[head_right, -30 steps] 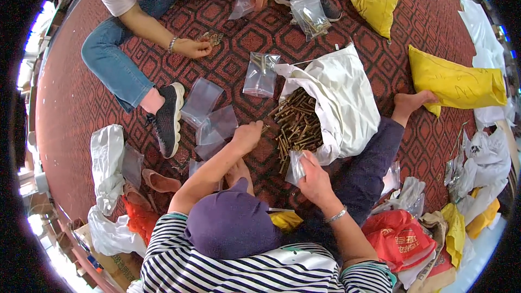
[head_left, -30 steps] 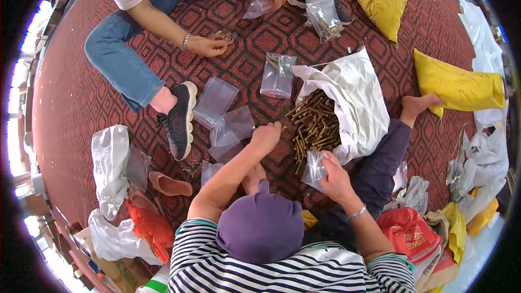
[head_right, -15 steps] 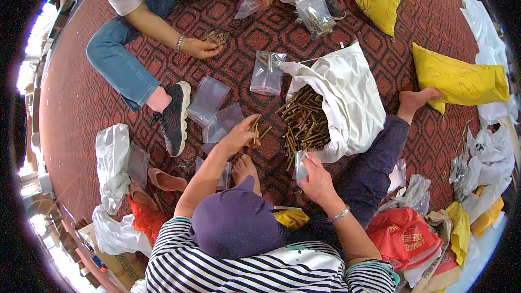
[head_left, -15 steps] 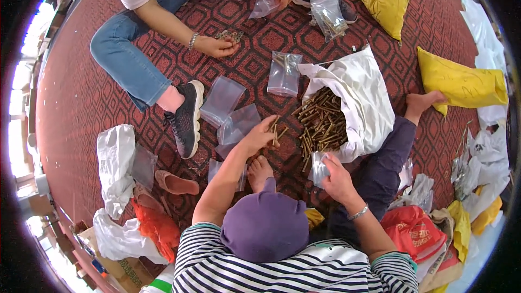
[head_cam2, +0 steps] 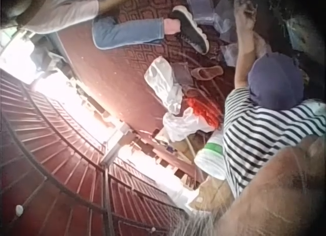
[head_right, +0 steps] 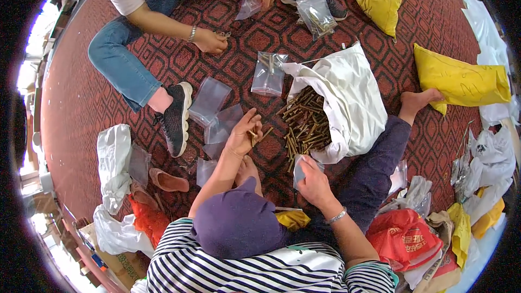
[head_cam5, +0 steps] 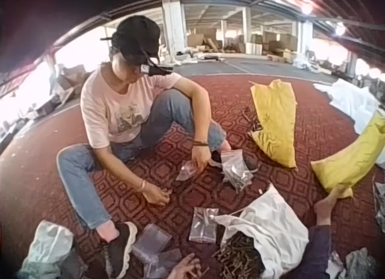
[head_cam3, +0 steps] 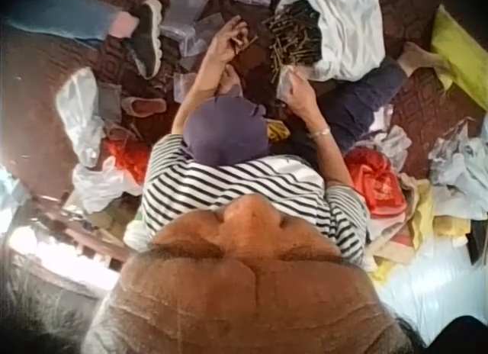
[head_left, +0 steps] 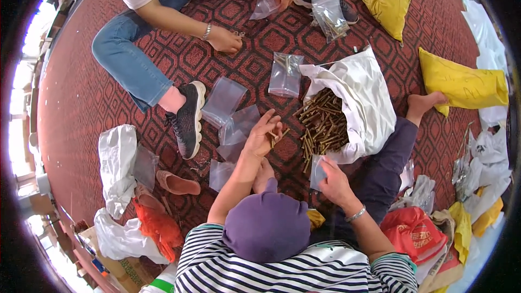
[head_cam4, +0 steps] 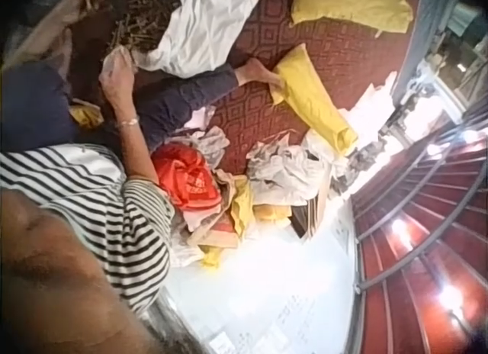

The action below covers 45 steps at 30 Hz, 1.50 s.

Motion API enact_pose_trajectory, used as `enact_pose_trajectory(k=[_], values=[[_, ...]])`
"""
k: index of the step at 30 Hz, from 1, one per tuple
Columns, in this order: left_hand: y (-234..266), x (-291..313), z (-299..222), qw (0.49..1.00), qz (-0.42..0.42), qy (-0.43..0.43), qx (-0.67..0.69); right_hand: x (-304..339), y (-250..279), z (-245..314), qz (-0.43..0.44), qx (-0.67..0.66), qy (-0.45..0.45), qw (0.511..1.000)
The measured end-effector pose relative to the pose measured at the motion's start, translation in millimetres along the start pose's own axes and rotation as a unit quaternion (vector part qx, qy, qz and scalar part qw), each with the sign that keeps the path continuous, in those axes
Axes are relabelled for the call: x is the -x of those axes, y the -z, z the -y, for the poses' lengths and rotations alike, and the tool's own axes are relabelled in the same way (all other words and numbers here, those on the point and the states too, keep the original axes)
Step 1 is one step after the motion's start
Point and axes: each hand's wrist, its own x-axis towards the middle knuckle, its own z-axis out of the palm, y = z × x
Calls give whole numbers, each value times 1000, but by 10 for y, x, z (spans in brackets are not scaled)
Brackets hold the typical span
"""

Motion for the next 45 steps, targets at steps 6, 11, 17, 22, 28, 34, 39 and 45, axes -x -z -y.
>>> enact_pose_trajectory(k=[6,11,17,22,28,34,39,45], values=[[-193,7,176,794,-78,-90,-596,33,9,-21,3,2,-7,1000],[-27,-91,441,419,-54,-133,-896,9,34,14,11,-10,-14,1000],[-444,-543,295,628,-19,-215,-747,-15,47,-93,11,-1,-14,1000],[-177,-1093,282,376,-43,-218,-900,-90,57,-34,17,-12,-8,1000],[-431,-951,-25,703,-60,75,-704,-89,71,-144,14,-24,-10,1000],[-252,-632,-43,968,-11,76,-239,-85,30,-103,20,-26,1,999],[-198,-523,51,996,37,36,-66,-63,-50,-6,21,-21,4,1000],[-415,-272,-21,995,31,45,82,-70,-158,107,31,-5,3,999]])
